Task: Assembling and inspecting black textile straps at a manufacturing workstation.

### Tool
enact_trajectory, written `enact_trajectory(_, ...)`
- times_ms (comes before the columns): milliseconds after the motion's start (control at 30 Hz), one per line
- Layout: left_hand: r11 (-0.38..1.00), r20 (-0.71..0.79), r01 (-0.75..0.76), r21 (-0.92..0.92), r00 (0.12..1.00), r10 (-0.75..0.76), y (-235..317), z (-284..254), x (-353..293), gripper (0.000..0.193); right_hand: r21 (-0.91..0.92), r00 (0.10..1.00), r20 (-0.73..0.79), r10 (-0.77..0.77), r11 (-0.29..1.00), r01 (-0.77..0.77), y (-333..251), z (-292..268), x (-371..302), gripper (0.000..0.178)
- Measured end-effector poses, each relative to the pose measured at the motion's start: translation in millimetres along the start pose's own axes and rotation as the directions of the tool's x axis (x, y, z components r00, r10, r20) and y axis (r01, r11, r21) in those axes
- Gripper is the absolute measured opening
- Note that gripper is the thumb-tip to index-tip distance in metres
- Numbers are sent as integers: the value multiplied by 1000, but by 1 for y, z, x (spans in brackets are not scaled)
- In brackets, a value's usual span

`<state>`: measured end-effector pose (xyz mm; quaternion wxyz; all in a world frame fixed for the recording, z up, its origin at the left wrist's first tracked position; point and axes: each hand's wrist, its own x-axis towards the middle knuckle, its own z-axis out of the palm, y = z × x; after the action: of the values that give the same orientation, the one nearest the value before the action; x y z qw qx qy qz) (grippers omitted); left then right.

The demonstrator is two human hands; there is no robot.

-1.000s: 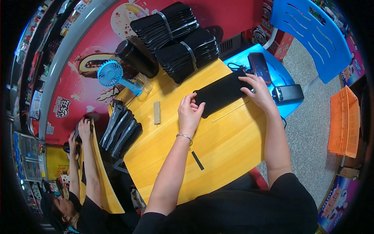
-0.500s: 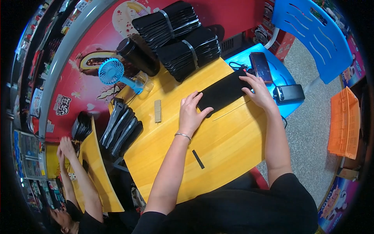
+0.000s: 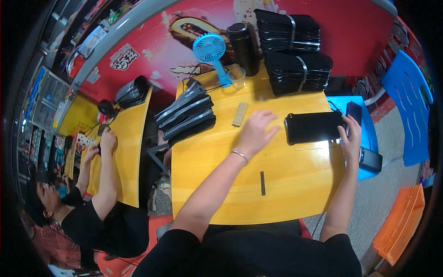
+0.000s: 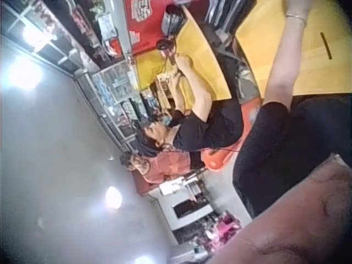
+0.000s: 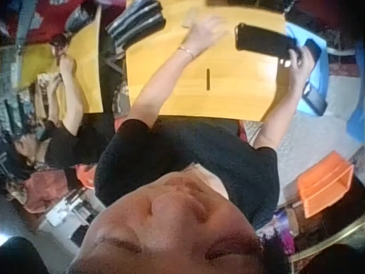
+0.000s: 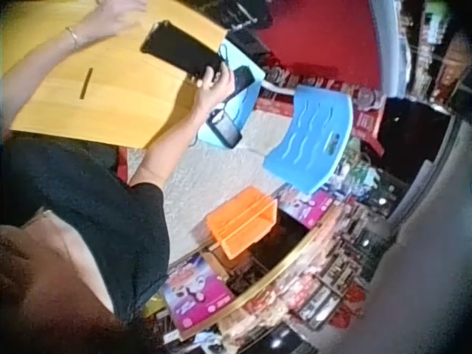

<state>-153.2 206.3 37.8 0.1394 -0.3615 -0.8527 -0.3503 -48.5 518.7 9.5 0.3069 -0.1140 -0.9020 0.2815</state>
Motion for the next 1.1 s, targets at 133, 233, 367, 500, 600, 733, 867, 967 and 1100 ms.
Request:
enact_trajectory(133, 953, -288, -11, 303, 952, 102, -46, -89, -8, 17, 51, 980, -183, -83, 994, 94, -11, -3, 7, 24)
enact_trajectory(233, 944, -301, 58, 326, 952, 46, -60, -137, -22, 14, 39, 978, -116, -174, 983, 179, -39, 1, 13, 26)
enact_trajectory(367, 978, -125, 48, 204, 992, -22, -52, -124, -46, 12, 98, 919, 208, -336, 942, 322, -69, 18, 18, 61)
enact_trajectory(500, 979, 159, 161, -125, 977, -141, -15, -50, -55, 17, 22, 804, 490, -336, 927, 374, -86, 38, 25, 97)
enact_trajectory(600, 770, 412, 479, -422, 858, -309, 16, 3, -46, 30, 26, 739, 578, -346, 913, 407, -85, 52, 30, 111)
enact_trajectory(733, 552, 371, 543, -633, 839, -399, 11, 61, -38, 40, 112, 674, 625, -394, 899, 423, -86, 67, 34, 116)
enact_trajectory(867, 437, 284, 517, -736, 822, -493, 5, 77, -28, 39, 158, 654, 653, -382, 913, 375, -88, 66, 32, 114)
enact_trajectory(967, 431, 269, 508, -746, 821, -503, 6, 80, -25, 38, 182, 662, 645, -383, 918, 353, -85, 65, 32, 113)
enact_trajectory(1100, 449, 262, 515, -730, 818, -512, 4, 80, -25, 39, 228, 676, 604, -421, 905, 360, -83, 67, 31, 111)
